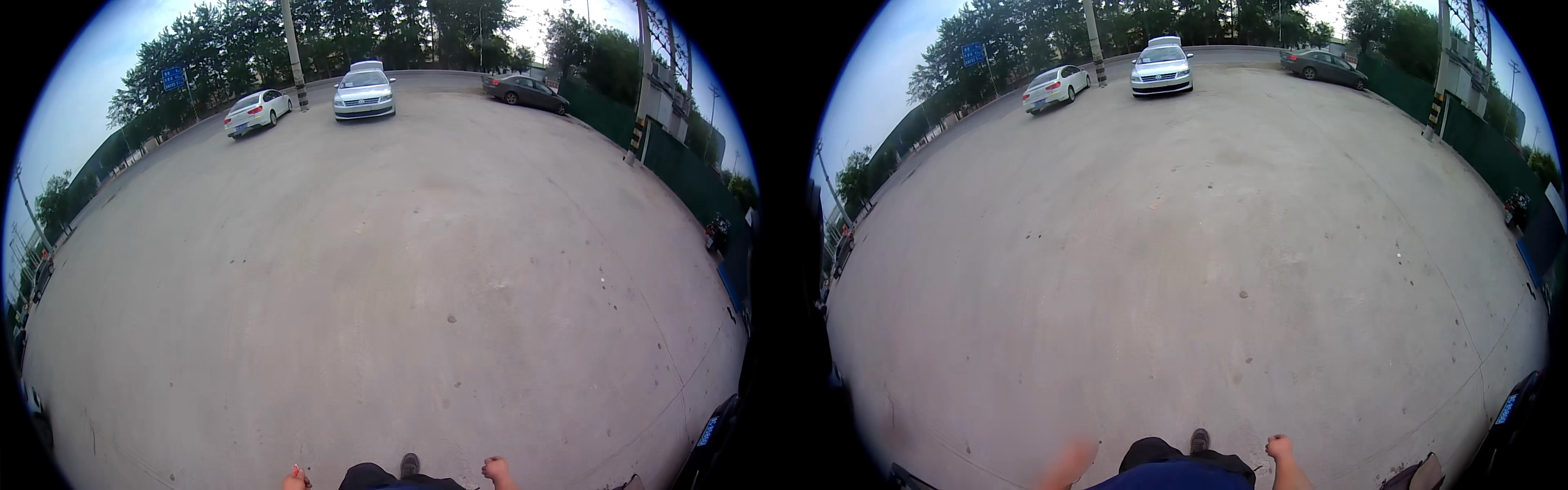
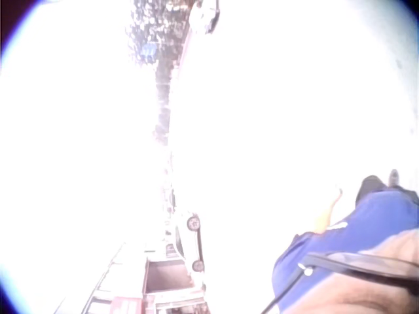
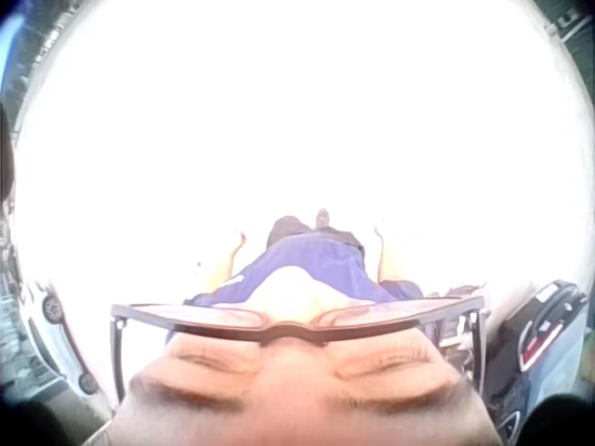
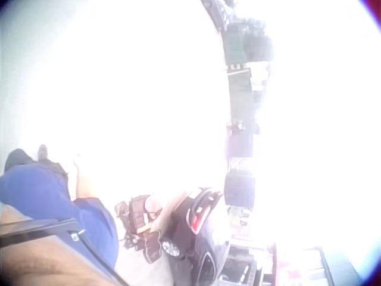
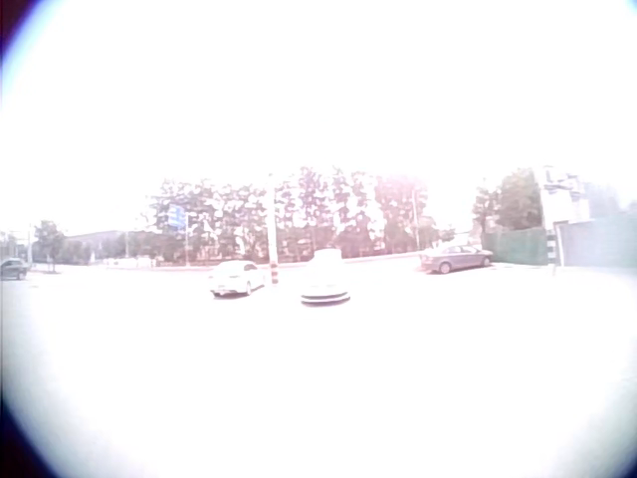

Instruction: The person walks to a silver sedan, opens the trunk, and connects a small camera with wires to the trunk lid. They then close the trunk, enter the driver seat, and use the center console touchscreen to verify the rear camera feed.

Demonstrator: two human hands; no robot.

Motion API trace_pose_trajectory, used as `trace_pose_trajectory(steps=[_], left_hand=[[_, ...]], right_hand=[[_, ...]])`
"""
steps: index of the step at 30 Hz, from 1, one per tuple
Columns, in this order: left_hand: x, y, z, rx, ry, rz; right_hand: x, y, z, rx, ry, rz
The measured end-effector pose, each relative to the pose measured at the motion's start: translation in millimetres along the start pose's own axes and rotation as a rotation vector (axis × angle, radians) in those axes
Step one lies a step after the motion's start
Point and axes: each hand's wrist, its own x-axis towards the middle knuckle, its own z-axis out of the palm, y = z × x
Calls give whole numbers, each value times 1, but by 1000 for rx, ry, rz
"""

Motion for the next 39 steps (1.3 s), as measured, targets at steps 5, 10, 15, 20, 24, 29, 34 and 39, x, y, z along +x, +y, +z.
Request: trace_pose_trajectory(steps=[5, 10, 15, 20, 24, 29, 34, 39], left_hand=[[173, 201, 23, 9, -51, 367], [320, 410, 114, 266, -111, 83], [579, 541, 185, 377, -223, 161], [714, 732, 237, 490, -324, 221], [872, 857, 287, 663, -353, 127], [1021, 988, 323, 729, -334, -36], [1168, 1183, 398, 741, -248, 179], [1345, 1383, 491, 753, -143, 137]], right_hand=[[19, -608, 105, -46, -126, -772], [177, -781, 163, -124, -43, -813], [355, -704, 186, 18, 95, -290], [287, -607, 200, -446, -218, 685], [367, -739, 278, -425, -310, 799], [563, -992, 334, -152, -174, 573], [809, -1489, 380, 179, -2, -234], [909, -1921, 387, 85, 19, -759]])
